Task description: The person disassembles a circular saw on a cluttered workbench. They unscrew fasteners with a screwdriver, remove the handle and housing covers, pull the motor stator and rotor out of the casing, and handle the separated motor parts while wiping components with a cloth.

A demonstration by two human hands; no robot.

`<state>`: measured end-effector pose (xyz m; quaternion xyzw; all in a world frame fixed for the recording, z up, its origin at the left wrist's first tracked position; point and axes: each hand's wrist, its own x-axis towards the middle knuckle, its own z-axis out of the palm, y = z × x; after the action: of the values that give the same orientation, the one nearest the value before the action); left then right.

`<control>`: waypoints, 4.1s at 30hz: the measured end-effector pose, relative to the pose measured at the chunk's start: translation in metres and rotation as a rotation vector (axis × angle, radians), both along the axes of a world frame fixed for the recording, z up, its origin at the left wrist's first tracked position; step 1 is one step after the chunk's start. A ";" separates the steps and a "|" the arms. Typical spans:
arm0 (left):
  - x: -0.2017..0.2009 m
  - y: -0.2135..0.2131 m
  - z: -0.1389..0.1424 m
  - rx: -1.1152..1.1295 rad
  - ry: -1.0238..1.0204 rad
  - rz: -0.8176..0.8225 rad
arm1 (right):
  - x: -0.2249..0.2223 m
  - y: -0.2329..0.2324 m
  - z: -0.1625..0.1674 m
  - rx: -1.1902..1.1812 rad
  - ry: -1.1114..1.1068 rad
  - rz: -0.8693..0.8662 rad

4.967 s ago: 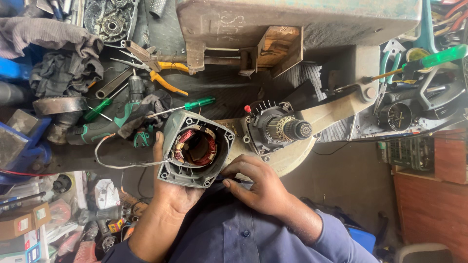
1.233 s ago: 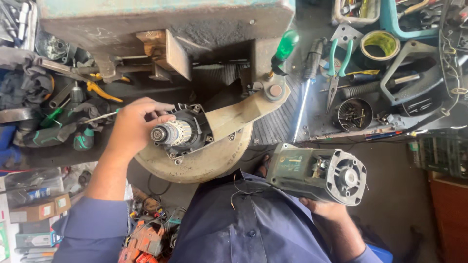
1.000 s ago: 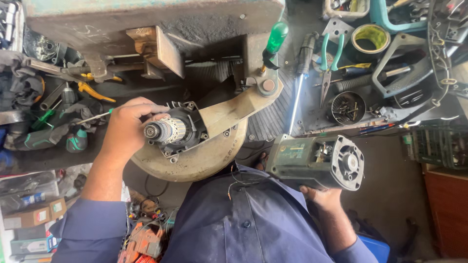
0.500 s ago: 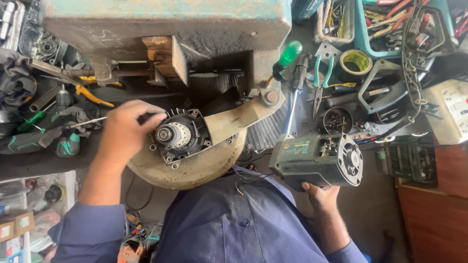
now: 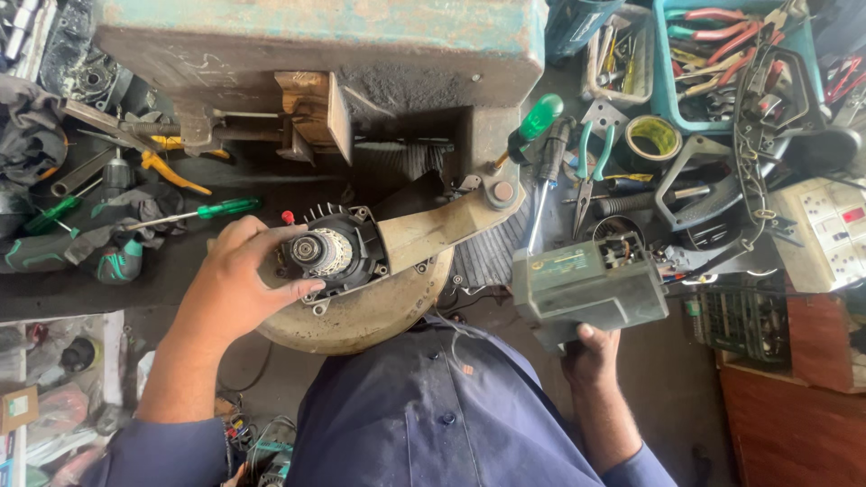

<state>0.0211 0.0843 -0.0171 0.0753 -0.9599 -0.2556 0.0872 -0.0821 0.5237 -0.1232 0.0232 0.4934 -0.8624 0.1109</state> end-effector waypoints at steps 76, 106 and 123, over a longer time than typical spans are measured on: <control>0.018 0.141 0.000 1.087 -0.510 -0.242 | -0.049 -0.022 0.076 -0.543 -0.920 0.647; 0.025 0.073 -0.116 2.025 -0.771 0.377 | -0.033 -0.017 0.060 0.357 -0.148 0.213; 0.028 0.106 -0.151 0.592 0.036 -0.615 | -0.042 0.005 0.060 0.757 -0.039 0.283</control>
<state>0.0489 0.1904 -0.1681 -0.1971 -0.8212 -0.5355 -0.0015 -0.1245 0.5290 -0.0635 0.0107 0.7722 -0.5955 0.2213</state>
